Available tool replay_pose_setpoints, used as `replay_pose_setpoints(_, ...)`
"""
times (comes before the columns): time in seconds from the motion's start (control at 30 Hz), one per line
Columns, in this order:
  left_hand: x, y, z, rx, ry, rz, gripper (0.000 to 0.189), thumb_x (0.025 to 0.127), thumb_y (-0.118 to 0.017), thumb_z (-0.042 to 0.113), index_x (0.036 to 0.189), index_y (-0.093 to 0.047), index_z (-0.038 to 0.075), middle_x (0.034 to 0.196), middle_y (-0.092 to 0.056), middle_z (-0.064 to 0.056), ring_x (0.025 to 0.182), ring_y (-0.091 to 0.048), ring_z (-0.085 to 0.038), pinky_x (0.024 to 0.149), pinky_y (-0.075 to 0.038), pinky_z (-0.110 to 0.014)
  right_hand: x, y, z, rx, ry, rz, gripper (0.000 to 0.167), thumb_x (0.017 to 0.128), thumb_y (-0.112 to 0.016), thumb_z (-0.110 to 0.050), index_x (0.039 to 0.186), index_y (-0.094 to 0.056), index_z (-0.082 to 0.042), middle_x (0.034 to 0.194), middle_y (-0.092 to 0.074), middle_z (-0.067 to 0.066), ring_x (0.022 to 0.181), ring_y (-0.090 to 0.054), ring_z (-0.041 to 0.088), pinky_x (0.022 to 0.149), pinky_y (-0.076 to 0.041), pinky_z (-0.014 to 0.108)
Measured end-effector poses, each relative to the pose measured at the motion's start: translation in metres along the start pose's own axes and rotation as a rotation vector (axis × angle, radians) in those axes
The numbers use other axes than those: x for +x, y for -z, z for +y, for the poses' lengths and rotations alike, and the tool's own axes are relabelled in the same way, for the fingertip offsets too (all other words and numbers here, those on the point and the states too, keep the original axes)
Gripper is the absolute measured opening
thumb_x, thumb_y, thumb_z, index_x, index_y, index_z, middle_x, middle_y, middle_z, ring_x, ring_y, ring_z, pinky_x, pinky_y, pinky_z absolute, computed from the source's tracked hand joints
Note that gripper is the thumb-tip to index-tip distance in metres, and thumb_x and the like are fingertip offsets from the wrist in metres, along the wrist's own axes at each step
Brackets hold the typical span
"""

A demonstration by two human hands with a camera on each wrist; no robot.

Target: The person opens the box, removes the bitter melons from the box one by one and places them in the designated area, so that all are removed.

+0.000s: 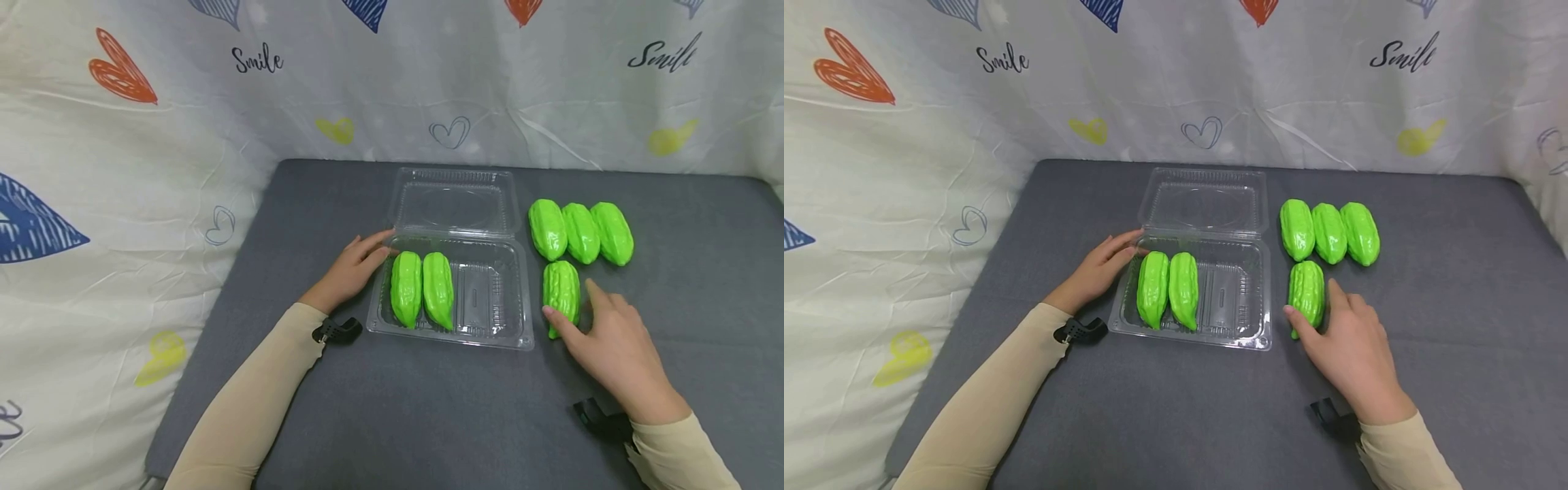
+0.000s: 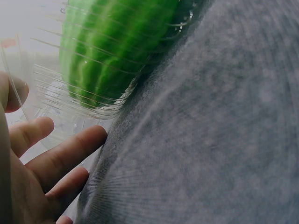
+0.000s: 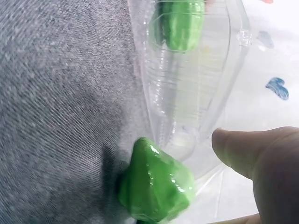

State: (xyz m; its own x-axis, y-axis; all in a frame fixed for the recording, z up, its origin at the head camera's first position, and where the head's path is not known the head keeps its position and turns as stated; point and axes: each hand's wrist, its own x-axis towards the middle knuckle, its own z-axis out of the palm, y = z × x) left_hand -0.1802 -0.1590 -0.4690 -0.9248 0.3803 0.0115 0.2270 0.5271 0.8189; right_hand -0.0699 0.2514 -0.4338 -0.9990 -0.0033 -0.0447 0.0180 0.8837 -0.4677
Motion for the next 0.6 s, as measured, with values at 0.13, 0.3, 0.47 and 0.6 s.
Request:
replay_pose_setpoints(0.13, 0.000, 0.000, 0.000, -0.002, -0.002, 0.000, 0.049, 0.116, -0.040, 0.035, 0.162, -0.043, 0.020, 0.138, -0.070, -0.006, 0.139, -0.057, -0.024, 0.133, 0.003, -0.039, -0.002, 0.003, -0.005, 0.008, 0.023, 0.070, 0.094, 0.102, -0.062, -0.057, 0.157, -0.034, 0.014, 0.140, -0.045, 0.045, 0.125, -0.039, 0.066, 0.094, -0.031, 0.078)
replay_pose_setpoints(0.3, -0.001, 0.000, 0.001, 0.004, 0.000, 0.006, 0.049, 0.116, -0.041, 0.034, 0.162, -0.043, 0.019, 0.137, -0.071, -0.006, 0.139, -0.058, -0.024, 0.133, 0.002, -0.040, -0.002, 0.007, -0.013, 0.025, 0.048, 0.111, 0.087, 0.101, -0.065, -0.054, 0.158, -0.039, 0.007, 0.139, -0.048, 0.040, 0.126, -0.038, 0.064, 0.091, -0.027, 0.075)
replay_pose_setpoints(0.47, -0.001, 0.000, 0.001, 0.005, -0.004, 0.007, 0.050, 0.116, -0.042, 0.034, 0.163, -0.043, 0.018, 0.136, -0.071, -0.007, 0.139, -0.057, -0.026, 0.133, 0.002, -0.042, -0.001, 0.012, -0.022, 0.034, 0.070, 0.125, 0.084, 0.101, -0.065, -0.055, 0.157, -0.044, 0.004, 0.140, -0.049, 0.038, 0.126, -0.040, 0.062, 0.090, -0.028, 0.072)
replay_pose_setpoints(0.6, 0.000, 0.000, 0.001, 0.007, -0.008, 0.011, 0.050, 0.115, -0.042, 0.035, 0.163, -0.042, 0.018, 0.136, -0.071, -0.007, 0.139, -0.057, -0.026, 0.133, 0.002, -0.042, 0.000, 0.015, -0.030, 0.031, 0.089, 0.131, 0.082, 0.101, -0.065, -0.055, 0.155, -0.047, 0.005, 0.140, -0.051, 0.037, 0.126, -0.043, 0.059, 0.088, -0.029, 0.071)
